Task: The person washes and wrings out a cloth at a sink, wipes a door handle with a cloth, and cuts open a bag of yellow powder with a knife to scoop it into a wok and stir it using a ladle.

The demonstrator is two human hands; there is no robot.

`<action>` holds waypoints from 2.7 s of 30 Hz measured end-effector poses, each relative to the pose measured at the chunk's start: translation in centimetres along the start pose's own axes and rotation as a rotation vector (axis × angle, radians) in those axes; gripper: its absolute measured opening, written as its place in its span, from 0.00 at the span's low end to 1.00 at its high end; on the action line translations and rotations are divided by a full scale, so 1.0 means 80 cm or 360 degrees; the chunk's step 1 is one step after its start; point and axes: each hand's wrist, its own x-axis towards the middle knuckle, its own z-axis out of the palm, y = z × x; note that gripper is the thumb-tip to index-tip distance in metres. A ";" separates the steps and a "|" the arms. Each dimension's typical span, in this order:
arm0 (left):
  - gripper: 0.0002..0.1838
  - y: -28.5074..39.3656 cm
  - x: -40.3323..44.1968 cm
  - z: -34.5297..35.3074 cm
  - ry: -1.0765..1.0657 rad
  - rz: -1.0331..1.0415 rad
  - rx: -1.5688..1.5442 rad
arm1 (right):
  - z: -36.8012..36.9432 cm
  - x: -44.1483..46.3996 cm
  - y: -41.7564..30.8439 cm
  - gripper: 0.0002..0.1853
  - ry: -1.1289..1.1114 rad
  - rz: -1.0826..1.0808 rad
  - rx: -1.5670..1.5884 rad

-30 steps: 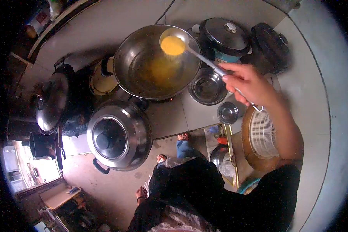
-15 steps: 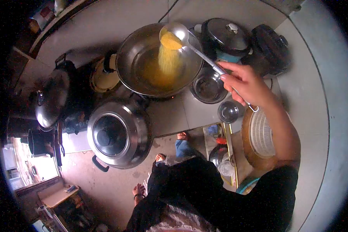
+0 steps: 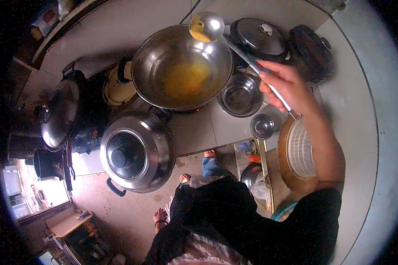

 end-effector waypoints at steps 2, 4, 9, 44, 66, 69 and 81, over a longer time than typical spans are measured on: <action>0.20 -0.002 0.004 0.002 0.0008 -0.0003 -0.0023 | 0.000 0.000 -0.001 0.24 -0.0013 -0.0001 0.0006; 0.20 -0.002 0.005 0.003 0.0000 0.0000 -0.0044 | 0.001 0.000 -0.002 0.25 -0.0024 -0.0016 -0.0012; 0.20 0.005 0.002 0.007 -0.0009 0.0024 -0.0052 | 0.001 -0.001 -0.003 0.22 -0.0074 0.0053 0.0164; 0.17 0.190 0.081 0.013 -0.1521 0.1186 0.2668 | 0.607 -0.921 0.249 0.20 0.1556 0.1094 0.1523; 0.18 -0.038 0.023 0.002 -0.1155 0.1057 0.3729 | 0.424 -1.023 0.795 0.15 0.2639 0.0520 0.1434; 0.19 -0.062 0.021 0.051 -0.1109 0.1037 0.3746 | 0.371 -0.991 0.836 0.20 0.2723 0.0760 0.0995; 0.19 -0.152 -0.009 0.184 -0.1538 0.1203 0.3774 | 0.343 -0.923 0.943 0.26 0.2689 0.1449 -0.0231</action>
